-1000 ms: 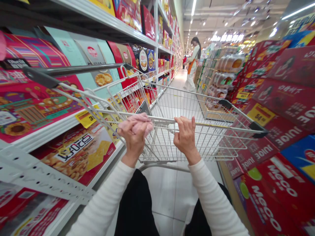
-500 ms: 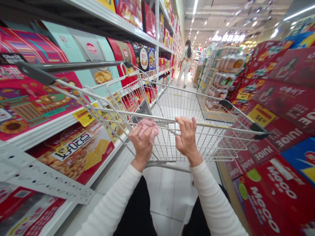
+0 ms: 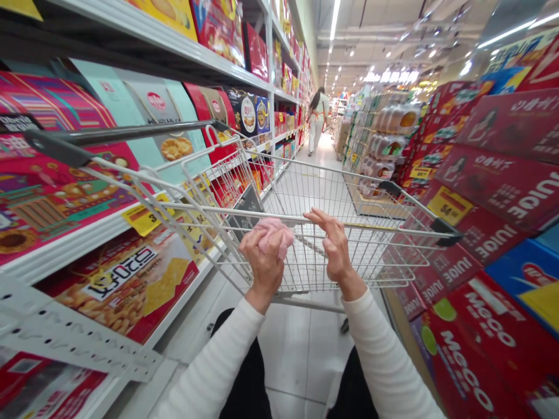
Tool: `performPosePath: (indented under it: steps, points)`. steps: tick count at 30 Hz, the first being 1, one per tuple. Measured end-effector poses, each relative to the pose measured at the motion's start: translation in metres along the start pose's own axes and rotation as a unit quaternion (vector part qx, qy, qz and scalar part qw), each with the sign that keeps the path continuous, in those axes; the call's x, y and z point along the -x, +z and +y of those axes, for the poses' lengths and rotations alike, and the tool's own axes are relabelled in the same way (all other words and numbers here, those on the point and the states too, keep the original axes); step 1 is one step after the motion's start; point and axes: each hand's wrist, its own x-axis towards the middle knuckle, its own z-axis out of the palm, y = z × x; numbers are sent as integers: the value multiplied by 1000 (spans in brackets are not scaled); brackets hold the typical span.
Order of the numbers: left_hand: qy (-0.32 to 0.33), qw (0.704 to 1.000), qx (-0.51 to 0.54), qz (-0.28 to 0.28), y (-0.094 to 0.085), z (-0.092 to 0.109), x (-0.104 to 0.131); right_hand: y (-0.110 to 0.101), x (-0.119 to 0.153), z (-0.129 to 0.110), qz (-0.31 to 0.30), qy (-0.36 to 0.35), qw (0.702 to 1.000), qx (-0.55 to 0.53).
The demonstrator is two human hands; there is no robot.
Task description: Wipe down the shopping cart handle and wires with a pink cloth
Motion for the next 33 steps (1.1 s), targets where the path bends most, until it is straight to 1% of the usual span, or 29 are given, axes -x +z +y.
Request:
performPosePath:
  steps: [2,4,5,7,9,10,12,14,15,16,17,19,20,22,23,25,27,30,31,32,33]
  points:
    - [-22,999,-2,25,7,12,-16,-2,-1,-1,0,3,1000,-8]
    - [-6,1000,-14,24,17,22,-25,-4,-2,-2,1,4,1000,-14]
    - [11,999,-25,18,23,25,-25,-4,-2,-2,0,4,1000,-19]
    - [45,997,-55,2,30,27,-14,-4,-2,-3,-2,7,999,-31]
    - [70,994,-79,-11,32,24,8,-3,-2,-3,-3,15,999,-46]
    - [78,993,-83,-24,30,21,21,-2,-2,-2,-3,21,998,-52]
    - [96,991,-68,-66,23,14,44,-1,-1,-2,-2,29,998,-57]
    - [112,987,-36,-108,14,6,56,0,0,-1,-4,34,998,-58]
    - [112,987,-24,-112,10,2,57,0,0,-1,-5,35,998,-58]
    - [103,989,-20,-102,6,0,53,0,1,-1,-6,33,998,-57]
    - [87,993,-22,-80,5,-2,45,0,1,-1,-5,29,998,-56]
    - [47,998,-40,-26,5,-4,24,0,2,-1,0,18,999,-50]
    - [39,998,-41,-12,7,-4,13,0,3,-1,3,13,999,-47]
    - [38,999,-31,-14,13,-4,-2,1,3,0,9,7,999,-37]
    - [41,999,-25,-22,17,-4,-4,2,4,0,12,6,999,-32]
    - [49,998,-26,-40,23,-5,7,3,4,1,12,6,1000,-19]
    - [66,995,-37,-62,25,-5,34,4,4,1,12,7,1000,-7]
    - [106,985,-39,-130,18,-4,75,4,5,1,12,12,1000,-6]
    - [115,981,-34,-153,14,-3,82,3,5,1,13,13,1000,-10]
    - [119,979,-31,-164,10,-3,84,3,6,1,13,16,1000,-14]
    - [116,980,-28,-160,8,-2,81,3,6,0,13,17,1000,-18]
